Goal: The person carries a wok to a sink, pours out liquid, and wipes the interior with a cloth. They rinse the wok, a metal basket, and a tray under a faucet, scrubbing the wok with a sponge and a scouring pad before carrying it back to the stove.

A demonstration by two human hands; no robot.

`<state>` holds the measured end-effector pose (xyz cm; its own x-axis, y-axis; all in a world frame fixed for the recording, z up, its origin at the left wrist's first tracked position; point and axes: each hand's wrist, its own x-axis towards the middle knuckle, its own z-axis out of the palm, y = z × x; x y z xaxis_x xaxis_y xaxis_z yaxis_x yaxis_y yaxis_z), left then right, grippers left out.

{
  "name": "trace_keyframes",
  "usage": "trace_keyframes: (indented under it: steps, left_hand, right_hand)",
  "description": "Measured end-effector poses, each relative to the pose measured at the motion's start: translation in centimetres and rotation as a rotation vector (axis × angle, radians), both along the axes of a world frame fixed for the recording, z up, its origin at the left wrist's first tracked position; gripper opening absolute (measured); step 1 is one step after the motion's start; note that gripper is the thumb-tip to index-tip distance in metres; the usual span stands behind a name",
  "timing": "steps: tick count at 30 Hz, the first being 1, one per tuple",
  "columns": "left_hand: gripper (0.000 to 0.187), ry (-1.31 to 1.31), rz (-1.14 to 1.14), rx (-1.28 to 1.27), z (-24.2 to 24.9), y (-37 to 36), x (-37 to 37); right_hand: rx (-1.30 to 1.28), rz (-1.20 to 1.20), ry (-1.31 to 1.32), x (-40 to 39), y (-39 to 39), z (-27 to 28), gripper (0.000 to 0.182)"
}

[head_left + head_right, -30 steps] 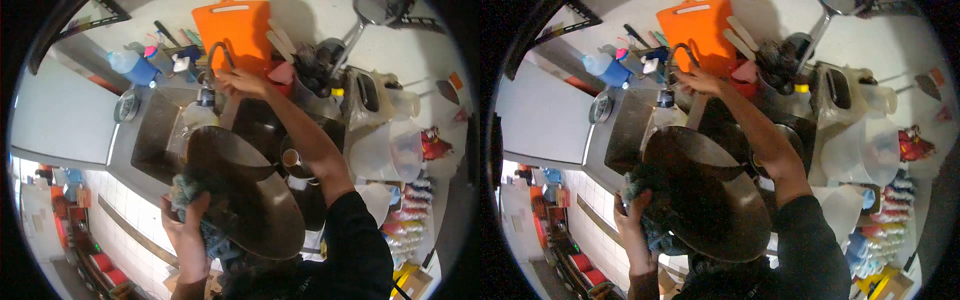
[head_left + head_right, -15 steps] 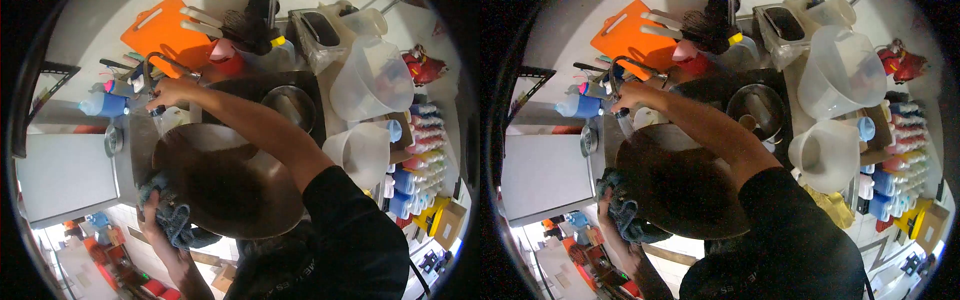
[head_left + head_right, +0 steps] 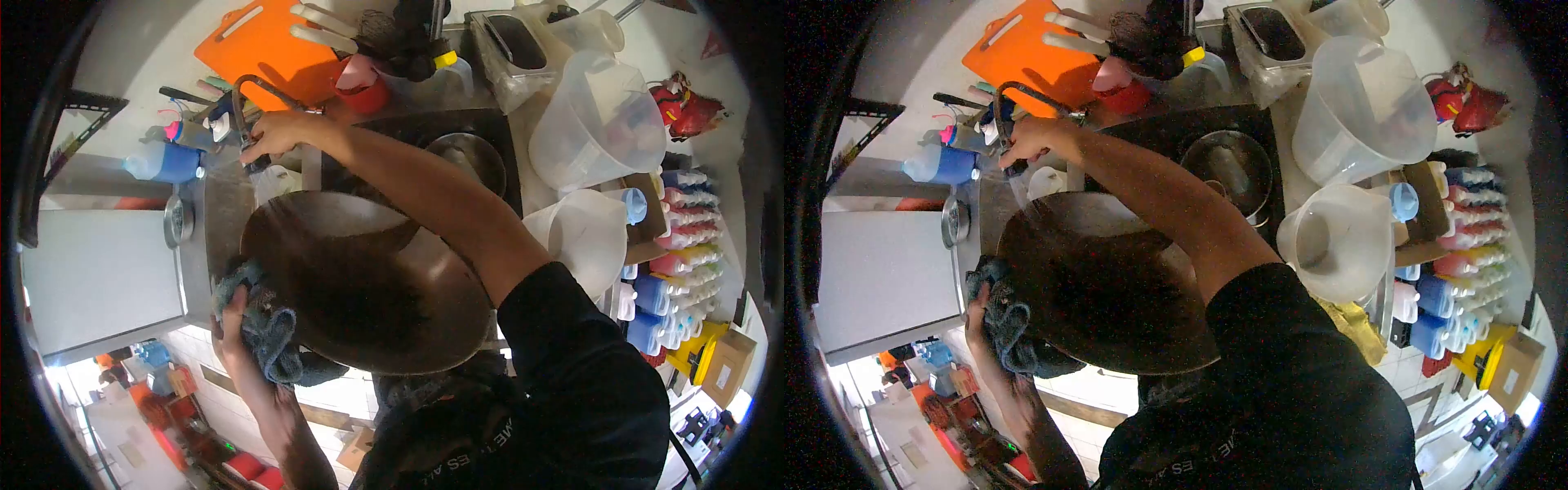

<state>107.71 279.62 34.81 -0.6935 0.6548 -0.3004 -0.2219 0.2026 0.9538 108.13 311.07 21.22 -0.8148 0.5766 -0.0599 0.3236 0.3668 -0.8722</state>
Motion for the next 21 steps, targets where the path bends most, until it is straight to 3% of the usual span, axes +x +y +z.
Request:
trace_keyframes:
  steps: [21]
  left_hand:
    - [0.069,0.003,0.014,-0.015,0.1,0.0,-0.1]
  right_hand:
    - [-0.070,0.005,-0.024,0.5,-0.2,0.9,0.059]
